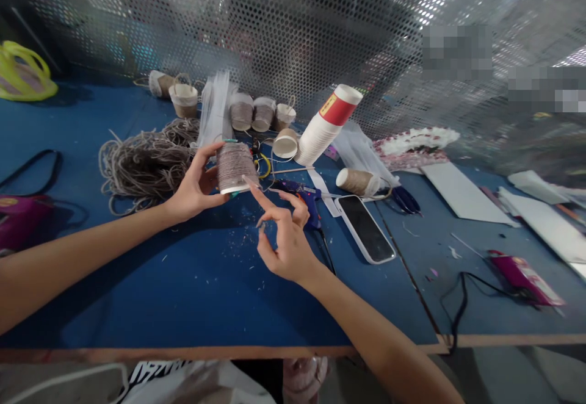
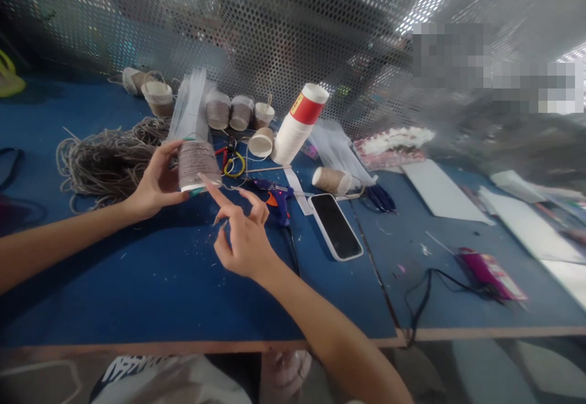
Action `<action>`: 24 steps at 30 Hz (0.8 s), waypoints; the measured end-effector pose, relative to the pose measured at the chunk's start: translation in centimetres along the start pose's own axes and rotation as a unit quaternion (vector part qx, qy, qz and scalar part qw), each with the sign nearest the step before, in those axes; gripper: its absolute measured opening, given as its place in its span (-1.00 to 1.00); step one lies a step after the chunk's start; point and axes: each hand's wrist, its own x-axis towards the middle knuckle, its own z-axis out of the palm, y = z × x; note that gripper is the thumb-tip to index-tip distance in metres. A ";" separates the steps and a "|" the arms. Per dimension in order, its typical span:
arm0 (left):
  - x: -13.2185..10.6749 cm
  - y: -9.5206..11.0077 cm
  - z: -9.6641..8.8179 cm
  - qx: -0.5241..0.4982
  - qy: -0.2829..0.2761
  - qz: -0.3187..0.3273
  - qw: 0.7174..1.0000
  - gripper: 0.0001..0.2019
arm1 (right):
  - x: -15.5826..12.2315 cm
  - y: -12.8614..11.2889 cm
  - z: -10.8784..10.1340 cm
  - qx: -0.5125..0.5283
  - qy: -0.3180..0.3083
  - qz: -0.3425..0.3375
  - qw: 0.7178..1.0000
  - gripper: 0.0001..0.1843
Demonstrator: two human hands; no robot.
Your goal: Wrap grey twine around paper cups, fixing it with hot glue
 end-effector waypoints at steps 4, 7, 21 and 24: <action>0.0 0.0 -0.1 0.006 0.019 0.008 1.000 -0.16 | 0.1 0.3 0.2 -0.015 0.027 0.026 0.999 -0.61; 0.1 -0.2 -0.2 0.002 0.021 0.013 1.000 -0.16 | 0.1 1.1 0.4 -0.021 0.048 0.057 0.997 -0.60; 0.2 0.2 -0.6 -0.082 -0.071 -0.089 0.990 -0.27 | 0.2 0.6 -0.1 -0.033 0.051 -0.062 0.996 -0.53; 0.2 0.4 -0.5 -0.117 -0.065 -0.104 0.985 -0.30 | 0.0 1.0 -0.1 -0.065 0.046 -0.063 0.995 -0.60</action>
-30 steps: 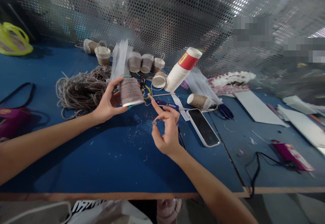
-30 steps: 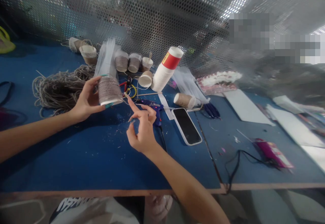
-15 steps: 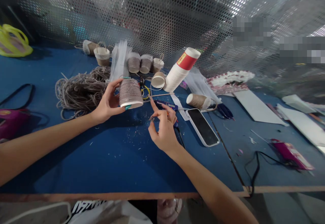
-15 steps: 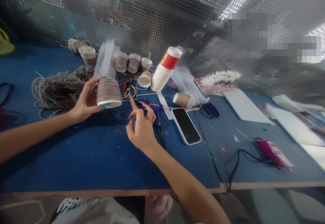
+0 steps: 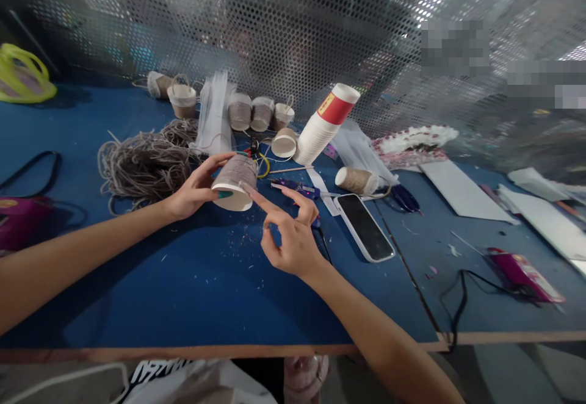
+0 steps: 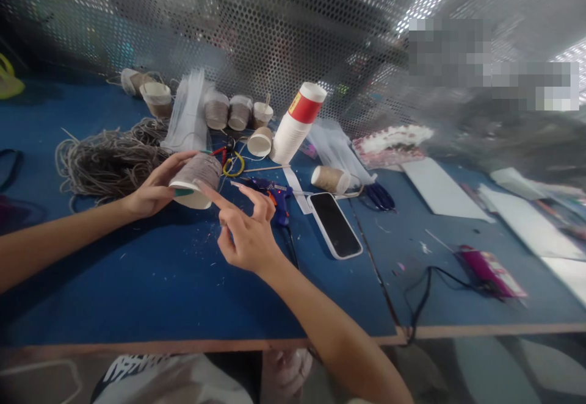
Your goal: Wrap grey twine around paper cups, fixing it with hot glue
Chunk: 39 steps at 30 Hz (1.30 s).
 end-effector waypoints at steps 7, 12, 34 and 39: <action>-0.2 0.0 -0.3 -0.030 -0.007 -0.031 0.999 -0.36 | -0.1 0.6 -0.2 -0.038 0.010 -0.036 0.999 -0.65; -0.1 0.1 -0.4 -0.093 0.023 -0.066 0.993 -0.36 | 0.0 0.6 -0.2 -0.078 0.039 -0.066 0.994 -0.70; 0.4 -0.9 -0.4 -0.010 0.023 0.049 0.998 -0.10 | 0.2 1.0 0.0 0.092 0.073 0.034 0.992 -0.53; 0.4 -1.2 -0.1 0.027 -0.017 0.086 0.996 -0.14 | 0.2 0.9 1.0 0.185 -0.039 0.062 0.980 -0.57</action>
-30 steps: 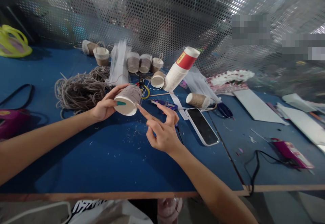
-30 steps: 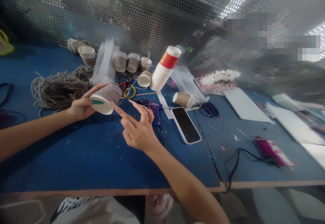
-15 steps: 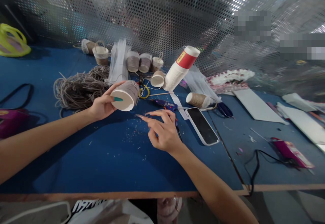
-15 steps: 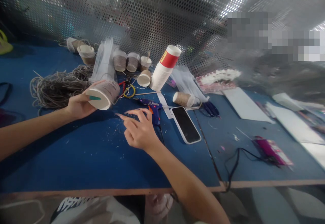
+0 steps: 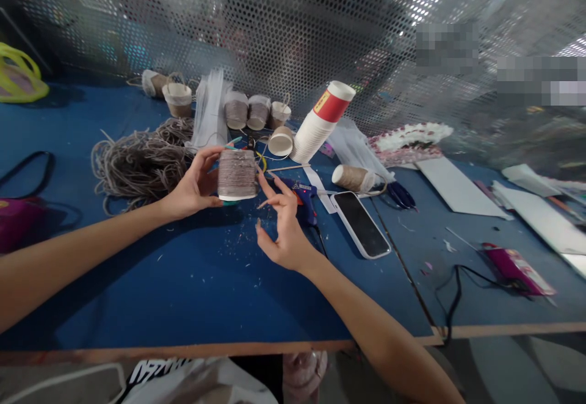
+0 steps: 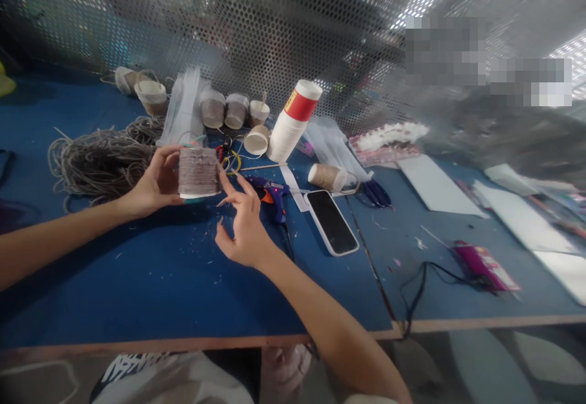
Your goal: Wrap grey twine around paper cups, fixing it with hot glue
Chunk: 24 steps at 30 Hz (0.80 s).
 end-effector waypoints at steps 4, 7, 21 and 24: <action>-0.3 0.7 0.6 0.061 -0.017 -0.005 0.998 -0.14 | 0.1 -0.2 0.2 0.024 -0.030 0.017 0.999 -0.56; -0.6 1.2 0.9 0.113 -0.018 -0.030 0.993 -0.10 | 0.2 -0.5 0.2 0.015 -0.036 0.018 0.999 -0.55; -0.4 0.8 0.5 0.160 0.051 0.011 0.986 -0.03 | 0.0 -0.7 -0.2 -0.063 -0.047 0.002 0.997 -0.63; -0.5 0.5 0.4 0.119 0.071 0.002 0.990 -0.05 | -0.1 -0.3 -0.1 -0.082 -0.030 -0.023 0.996 -0.63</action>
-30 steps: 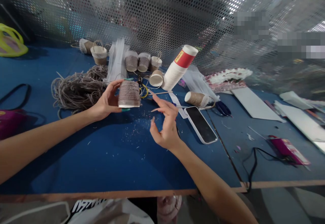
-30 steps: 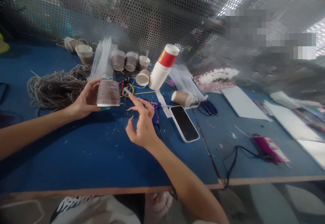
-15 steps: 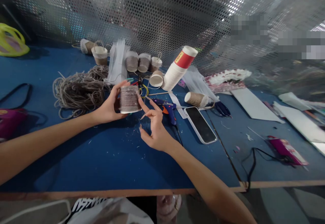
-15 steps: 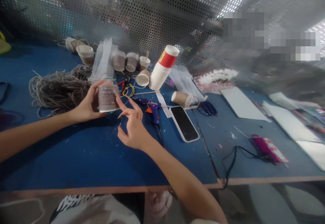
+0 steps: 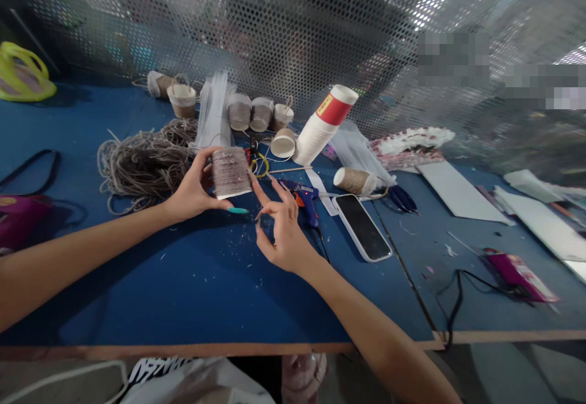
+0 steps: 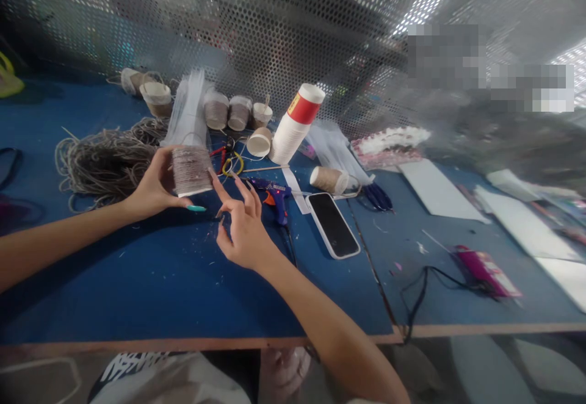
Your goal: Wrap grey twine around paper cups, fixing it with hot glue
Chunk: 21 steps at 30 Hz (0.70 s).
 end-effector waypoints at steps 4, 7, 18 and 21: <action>0.1 0.0 -0.1 -0.028 0.010 -0.014 0.999 -0.07 | 0.0 0.4 0.0 -0.026 0.020 0.010 0.999 -0.61; 0.1 0.1 -0.2 -0.018 0.013 -0.017 1.000 -0.11 | 0.0 0.5 -0.2 -0.035 0.040 0.024 0.998 -0.61; 0.1 -0.3 -0.1 0.031 0.039 0.016 0.999 -0.10 | -0.1 0.4 -0.5 -0.004 0.142 -0.016 0.990 -0.66; 0.2 -0.1 0.1 0.045 0.069 0.030 0.996 -0.13 | -0.2 0.3 -0.6 0.055 0.110 0.009 0.992 -0.74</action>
